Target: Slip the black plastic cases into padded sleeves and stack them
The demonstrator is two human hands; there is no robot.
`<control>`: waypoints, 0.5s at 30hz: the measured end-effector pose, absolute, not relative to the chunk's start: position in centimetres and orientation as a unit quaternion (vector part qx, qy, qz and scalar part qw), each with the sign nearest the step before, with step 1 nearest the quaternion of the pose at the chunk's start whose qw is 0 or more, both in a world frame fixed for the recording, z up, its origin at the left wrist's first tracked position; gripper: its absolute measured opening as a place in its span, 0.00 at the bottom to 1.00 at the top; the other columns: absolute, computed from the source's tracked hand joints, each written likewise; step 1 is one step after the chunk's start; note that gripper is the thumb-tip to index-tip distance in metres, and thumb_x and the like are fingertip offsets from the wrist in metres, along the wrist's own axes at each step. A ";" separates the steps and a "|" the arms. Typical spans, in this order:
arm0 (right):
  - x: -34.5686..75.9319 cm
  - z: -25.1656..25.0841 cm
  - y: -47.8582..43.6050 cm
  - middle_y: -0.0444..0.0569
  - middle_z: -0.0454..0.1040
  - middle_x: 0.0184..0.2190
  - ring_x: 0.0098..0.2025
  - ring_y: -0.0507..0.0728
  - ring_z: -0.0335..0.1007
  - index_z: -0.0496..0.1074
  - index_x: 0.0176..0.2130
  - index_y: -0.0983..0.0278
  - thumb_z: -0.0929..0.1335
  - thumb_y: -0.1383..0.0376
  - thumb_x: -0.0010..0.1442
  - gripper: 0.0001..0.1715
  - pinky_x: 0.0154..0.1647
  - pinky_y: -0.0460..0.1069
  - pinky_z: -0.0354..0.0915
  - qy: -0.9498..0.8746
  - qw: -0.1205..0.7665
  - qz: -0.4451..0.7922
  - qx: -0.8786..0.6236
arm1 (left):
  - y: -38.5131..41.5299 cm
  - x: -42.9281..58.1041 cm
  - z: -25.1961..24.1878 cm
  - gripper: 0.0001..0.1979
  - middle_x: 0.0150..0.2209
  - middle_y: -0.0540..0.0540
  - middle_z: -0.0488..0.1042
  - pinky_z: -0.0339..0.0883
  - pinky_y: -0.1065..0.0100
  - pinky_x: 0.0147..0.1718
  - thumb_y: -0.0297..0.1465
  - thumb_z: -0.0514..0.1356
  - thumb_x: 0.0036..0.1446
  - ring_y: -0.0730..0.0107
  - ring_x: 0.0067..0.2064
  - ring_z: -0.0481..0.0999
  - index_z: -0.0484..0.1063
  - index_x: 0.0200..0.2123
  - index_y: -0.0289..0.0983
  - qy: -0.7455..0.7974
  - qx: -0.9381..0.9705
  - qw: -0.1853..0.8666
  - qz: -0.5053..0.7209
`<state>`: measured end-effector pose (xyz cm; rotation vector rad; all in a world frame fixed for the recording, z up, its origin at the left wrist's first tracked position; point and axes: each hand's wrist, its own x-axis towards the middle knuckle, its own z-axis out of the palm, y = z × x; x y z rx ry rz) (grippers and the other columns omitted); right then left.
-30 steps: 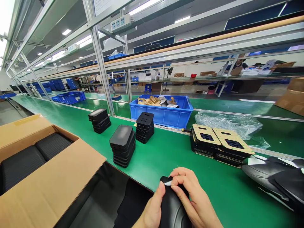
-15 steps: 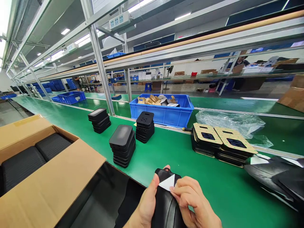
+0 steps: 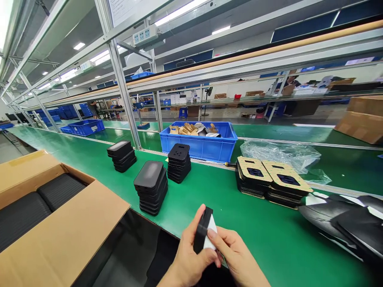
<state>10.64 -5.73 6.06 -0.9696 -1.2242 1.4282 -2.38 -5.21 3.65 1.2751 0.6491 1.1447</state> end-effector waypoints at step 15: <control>10.3 3.1 -6.3 0.48 0.80 0.28 0.19 0.56 0.70 0.79 0.37 0.61 0.69 0.50 0.55 0.19 0.23 0.53 0.72 -0.203 0.727 0.584 -0.300 | -4.6 0.0 6.0 0.22 0.39 0.40 0.80 0.67 0.58 0.53 0.44 0.63 0.54 0.57 0.43 0.79 0.78 0.44 0.33 0.165 0.136 0.779 0.590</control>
